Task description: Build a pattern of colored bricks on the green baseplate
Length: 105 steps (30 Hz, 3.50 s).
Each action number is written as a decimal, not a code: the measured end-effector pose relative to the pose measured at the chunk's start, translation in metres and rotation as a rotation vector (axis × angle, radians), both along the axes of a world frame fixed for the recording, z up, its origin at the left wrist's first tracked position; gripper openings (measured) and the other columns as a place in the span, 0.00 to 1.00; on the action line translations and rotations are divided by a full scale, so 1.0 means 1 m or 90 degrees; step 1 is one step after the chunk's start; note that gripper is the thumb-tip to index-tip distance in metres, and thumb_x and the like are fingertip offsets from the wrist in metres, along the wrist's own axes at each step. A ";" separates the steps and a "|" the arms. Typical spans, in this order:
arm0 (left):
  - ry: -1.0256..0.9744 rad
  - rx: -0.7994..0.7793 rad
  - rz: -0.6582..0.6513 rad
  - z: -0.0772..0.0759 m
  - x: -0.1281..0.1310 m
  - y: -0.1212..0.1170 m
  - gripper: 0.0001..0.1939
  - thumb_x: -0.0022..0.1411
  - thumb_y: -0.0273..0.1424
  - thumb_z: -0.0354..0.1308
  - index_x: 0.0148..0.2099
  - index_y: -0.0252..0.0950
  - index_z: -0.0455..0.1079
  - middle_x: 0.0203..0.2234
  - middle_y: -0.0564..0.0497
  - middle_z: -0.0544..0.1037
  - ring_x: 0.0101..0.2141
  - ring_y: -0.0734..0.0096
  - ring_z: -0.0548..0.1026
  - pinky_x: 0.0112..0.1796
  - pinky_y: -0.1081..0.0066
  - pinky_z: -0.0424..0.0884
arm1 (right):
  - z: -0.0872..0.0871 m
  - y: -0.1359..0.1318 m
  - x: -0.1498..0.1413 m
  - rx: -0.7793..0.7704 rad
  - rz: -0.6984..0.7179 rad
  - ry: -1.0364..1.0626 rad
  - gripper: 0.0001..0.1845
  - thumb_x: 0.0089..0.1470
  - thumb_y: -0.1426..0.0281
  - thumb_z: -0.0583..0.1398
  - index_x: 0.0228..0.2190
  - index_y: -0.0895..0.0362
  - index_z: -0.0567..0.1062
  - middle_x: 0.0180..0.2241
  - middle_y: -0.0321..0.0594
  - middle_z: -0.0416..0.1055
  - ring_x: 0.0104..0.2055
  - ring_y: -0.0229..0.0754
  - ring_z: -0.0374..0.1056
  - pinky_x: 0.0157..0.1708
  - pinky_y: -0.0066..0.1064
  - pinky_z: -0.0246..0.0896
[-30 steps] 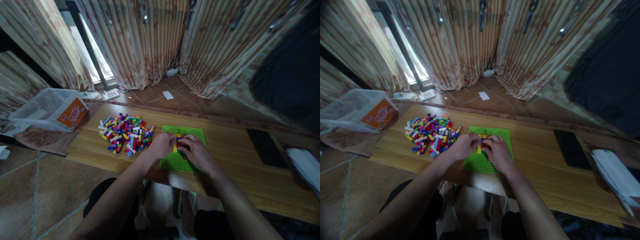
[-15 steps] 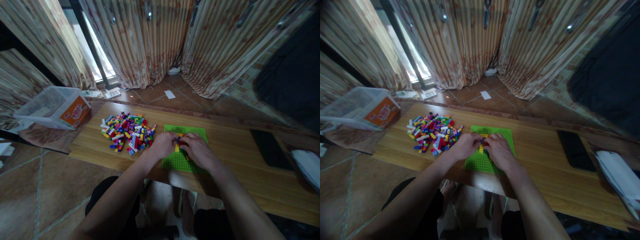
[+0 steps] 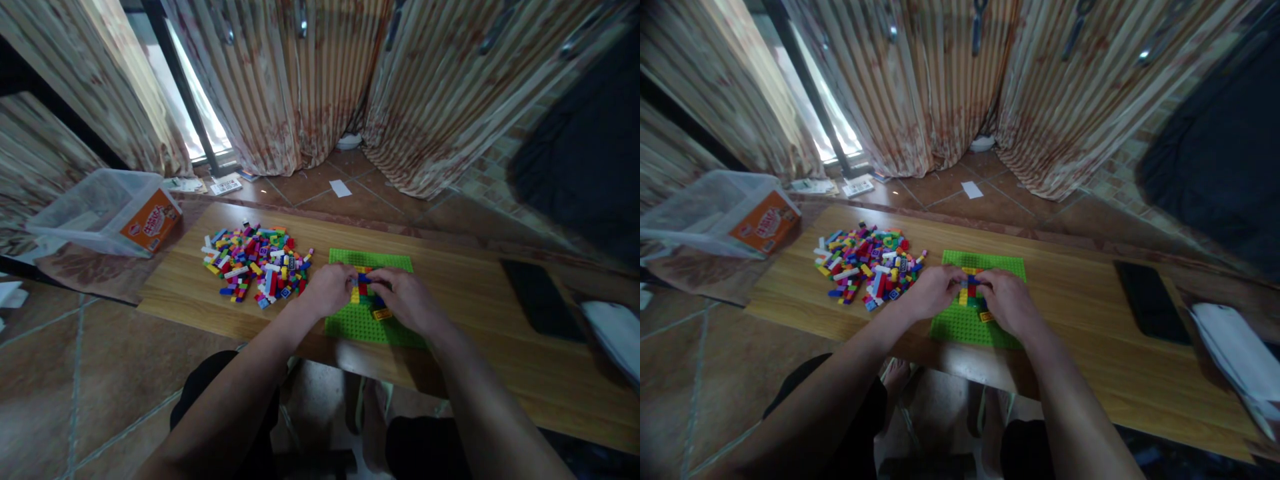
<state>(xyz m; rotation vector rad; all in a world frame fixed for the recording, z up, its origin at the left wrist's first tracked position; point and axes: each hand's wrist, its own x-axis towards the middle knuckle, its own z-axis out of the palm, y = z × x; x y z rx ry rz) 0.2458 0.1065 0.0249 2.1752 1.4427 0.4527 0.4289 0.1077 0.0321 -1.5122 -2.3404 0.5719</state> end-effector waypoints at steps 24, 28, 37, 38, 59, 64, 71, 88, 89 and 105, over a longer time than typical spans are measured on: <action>0.199 0.145 0.024 -0.021 0.037 -0.064 0.31 0.67 0.45 0.42 0.65 0.32 0.57 0.64 0.41 0.59 0.63 0.49 0.54 0.60 0.39 0.50 | -0.007 -0.005 0.007 0.051 -0.097 -0.042 0.16 0.59 0.74 0.51 0.37 0.56 0.79 0.39 0.43 0.77 0.40 0.44 0.72 0.43 0.35 0.64; 0.219 0.164 -0.006 -0.025 0.036 -0.064 0.30 0.68 0.43 0.41 0.65 0.31 0.57 0.64 0.42 0.59 0.65 0.50 0.52 0.61 0.37 0.47 | -0.009 -0.004 0.005 0.058 -0.092 -0.032 0.16 0.59 0.74 0.52 0.37 0.55 0.79 0.38 0.42 0.77 0.39 0.44 0.72 0.42 0.35 0.64; 0.235 0.165 -0.031 -0.022 0.034 -0.065 0.31 0.67 0.39 0.43 0.66 0.26 0.54 0.64 0.37 0.58 0.65 0.50 0.51 0.61 0.39 0.48 | -0.012 0.002 -0.007 0.068 -0.062 0.046 0.15 0.58 0.71 0.52 0.36 0.54 0.79 0.39 0.41 0.79 0.40 0.44 0.73 0.42 0.36 0.66; 0.231 0.164 -0.029 -0.022 0.035 -0.065 0.31 0.67 0.39 0.44 0.66 0.26 0.54 0.64 0.37 0.58 0.65 0.50 0.51 0.61 0.40 0.48 | -0.011 0.001 -0.010 0.073 -0.065 0.051 0.15 0.58 0.71 0.51 0.35 0.54 0.79 0.38 0.41 0.79 0.39 0.44 0.73 0.42 0.36 0.67; 0.117 0.078 0.287 0.036 -0.101 -0.020 0.16 0.58 0.26 0.50 0.44 0.39 0.75 0.39 0.47 0.80 0.42 0.62 0.76 0.45 0.66 0.71 | -0.011 0.002 -0.013 0.118 -0.117 0.101 0.15 0.57 0.63 0.53 0.37 0.51 0.78 0.40 0.43 0.78 0.41 0.49 0.74 0.43 0.42 0.68; 0.228 0.045 0.348 0.035 -0.111 -0.025 0.15 0.60 0.38 0.53 0.40 0.35 0.76 0.35 0.42 0.80 0.41 0.56 0.77 0.44 0.63 0.71 | -0.008 0.000 -0.014 0.109 -0.127 0.098 0.15 0.57 0.63 0.52 0.37 0.51 0.78 0.41 0.43 0.78 0.42 0.48 0.74 0.44 0.42 0.68; 0.301 0.044 0.373 0.025 -0.093 -0.023 0.16 0.59 0.38 0.53 0.42 0.32 0.74 0.38 0.39 0.78 0.41 0.54 0.76 0.42 0.62 0.72 | -0.010 0.000 -0.015 0.117 -0.113 0.110 0.15 0.58 0.63 0.52 0.37 0.51 0.78 0.40 0.43 0.78 0.42 0.48 0.74 0.44 0.41 0.69; 0.283 0.085 0.377 0.029 -0.097 -0.012 0.12 0.63 0.27 0.47 0.40 0.33 0.72 0.37 0.41 0.78 0.42 0.55 0.76 0.43 0.60 0.68 | -0.009 0.000 -0.018 0.125 -0.126 0.159 0.16 0.57 0.65 0.52 0.35 0.54 0.79 0.38 0.43 0.78 0.40 0.47 0.74 0.43 0.40 0.67; 0.252 0.103 0.368 0.030 -0.095 -0.011 0.11 0.64 0.27 0.47 0.40 0.33 0.71 0.37 0.42 0.77 0.42 0.56 0.75 0.43 0.61 0.68 | -0.008 0.000 -0.018 0.124 -0.130 0.167 0.16 0.57 0.65 0.52 0.35 0.54 0.79 0.38 0.43 0.78 0.40 0.47 0.74 0.44 0.40 0.67; -0.131 0.106 0.009 -0.001 0.008 -0.005 0.06 0.61 0.22 0.52 0.38 0.36 0.68 0.34 0.50 0.76 0.36 0.70 0.75 0.39 0.72 0.70 | 0.001 -0.005 0.000 0.001 -0.037 0.260 0.14 0.58 0.64 0.55 0.38 0.51 0.80 0.39 0.40 0.77 0.41 0.44 0.72 0.43 0.37 0.64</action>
